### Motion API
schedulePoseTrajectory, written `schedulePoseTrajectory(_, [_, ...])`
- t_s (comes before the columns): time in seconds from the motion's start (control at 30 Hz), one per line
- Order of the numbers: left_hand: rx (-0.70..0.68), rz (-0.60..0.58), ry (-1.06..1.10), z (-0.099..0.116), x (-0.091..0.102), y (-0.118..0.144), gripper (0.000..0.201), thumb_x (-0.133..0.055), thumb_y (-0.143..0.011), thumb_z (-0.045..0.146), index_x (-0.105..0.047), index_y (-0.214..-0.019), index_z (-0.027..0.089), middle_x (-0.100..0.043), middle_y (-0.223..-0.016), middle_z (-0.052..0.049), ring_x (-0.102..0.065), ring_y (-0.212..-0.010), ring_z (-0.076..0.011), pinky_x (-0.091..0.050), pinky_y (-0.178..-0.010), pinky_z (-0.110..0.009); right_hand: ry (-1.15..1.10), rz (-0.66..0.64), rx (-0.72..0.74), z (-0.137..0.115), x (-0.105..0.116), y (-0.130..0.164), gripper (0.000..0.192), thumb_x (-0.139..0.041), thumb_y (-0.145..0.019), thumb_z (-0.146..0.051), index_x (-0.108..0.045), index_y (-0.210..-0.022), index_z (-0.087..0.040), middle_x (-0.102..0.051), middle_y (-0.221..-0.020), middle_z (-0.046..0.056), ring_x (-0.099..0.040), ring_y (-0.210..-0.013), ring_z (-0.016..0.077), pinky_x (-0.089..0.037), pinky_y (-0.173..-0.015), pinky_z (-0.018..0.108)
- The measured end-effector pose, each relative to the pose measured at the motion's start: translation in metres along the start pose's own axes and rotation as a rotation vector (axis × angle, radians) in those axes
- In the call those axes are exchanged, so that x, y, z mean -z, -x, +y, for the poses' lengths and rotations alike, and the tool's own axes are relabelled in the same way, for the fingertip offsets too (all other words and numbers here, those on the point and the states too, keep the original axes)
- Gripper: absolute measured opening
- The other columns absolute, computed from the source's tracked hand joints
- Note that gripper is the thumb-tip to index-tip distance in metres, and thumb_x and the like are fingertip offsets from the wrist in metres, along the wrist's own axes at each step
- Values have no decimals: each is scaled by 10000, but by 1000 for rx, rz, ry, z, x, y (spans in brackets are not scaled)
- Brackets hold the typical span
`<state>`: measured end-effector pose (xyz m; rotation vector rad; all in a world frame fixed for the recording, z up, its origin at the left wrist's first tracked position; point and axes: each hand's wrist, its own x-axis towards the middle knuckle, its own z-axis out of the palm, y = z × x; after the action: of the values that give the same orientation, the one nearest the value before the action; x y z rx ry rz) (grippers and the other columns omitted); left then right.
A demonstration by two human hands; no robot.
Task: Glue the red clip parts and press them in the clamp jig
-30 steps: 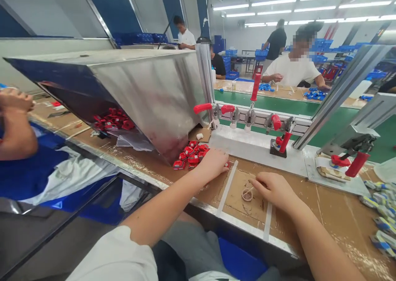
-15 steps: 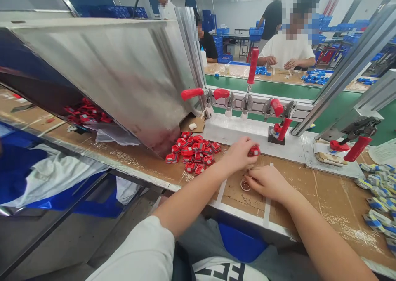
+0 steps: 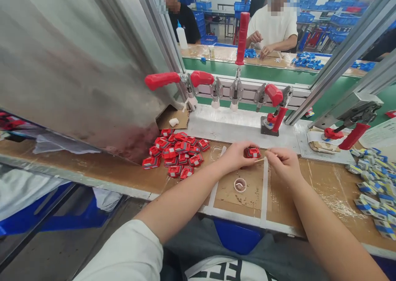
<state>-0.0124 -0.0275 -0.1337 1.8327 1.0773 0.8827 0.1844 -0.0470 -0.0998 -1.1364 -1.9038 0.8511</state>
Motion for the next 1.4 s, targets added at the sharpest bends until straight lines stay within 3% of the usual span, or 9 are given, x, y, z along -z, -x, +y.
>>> schedulePoseTrajectory(0.07, [21, -13, -41, 1, -1, 0, 346, -759, -758, 215, -733, -1103, 201, -742, -974, -9, -689, -885, -187, -530, -818, -288, 26, 129, -60, 7, 4, -5, 547, -496, -938, -572, -290, -564, -229, -248, -571, -25, -255, -557, 129, -224, -560, 295])
schedulePoseTrajectory(0.13, [22, -25, -86, 1, -2, -1, 332, -754, -751, 213, -739, -1083, 204, -736, -950, -4, -681, -859, -184, -521, -793, -285, 56, 160, -83, 14, 4, -10, 533, -505, -935, -545, -284, -569, -227, -246, -579, -27, -259, -564, 127, -225, -561, 293])
schedulePoseTrajectory(0.53, [-33, -72, -226, 7, 0, -1, 279, -712, -756, 217, -751, -1032, 205, -720, -897, -19, -652, -835, -203, -465, -744, -299, 80, 82, 18, 24, -6, -14, 470, -515, -977, -417, -354, -583, -217, -322, -553, -41, -314, -539, 117, -238, -538, 291])
schedulePoseTrajectory(1.03, [12, -29, -186, 8, 0, -1, 323, -750, -740, 199, -742, -1063, 207, -745, -962, -23, -680, -890, -214, -499, -792, -319, 288, 122, 131, 24, -1, -13, 438, -513, -976, -304, -299, -605, -215, -293, -559, -54, -298, -532, 107, -228, -535, 291])
schedulePoseTrajectory(1.4, [-31, 4, -250, 5, 0, 1, 315, -758, -753, 156, -708, -1059, 216, -718, -1034, -29, -680, -973, -225, -523, -884, -347, 428, 133, 206, 20, 1, -10, 422, -530, -907, -206, -215, -627, -222, -255, -546, -60, -256, -517, 101, -193, -523, 294])
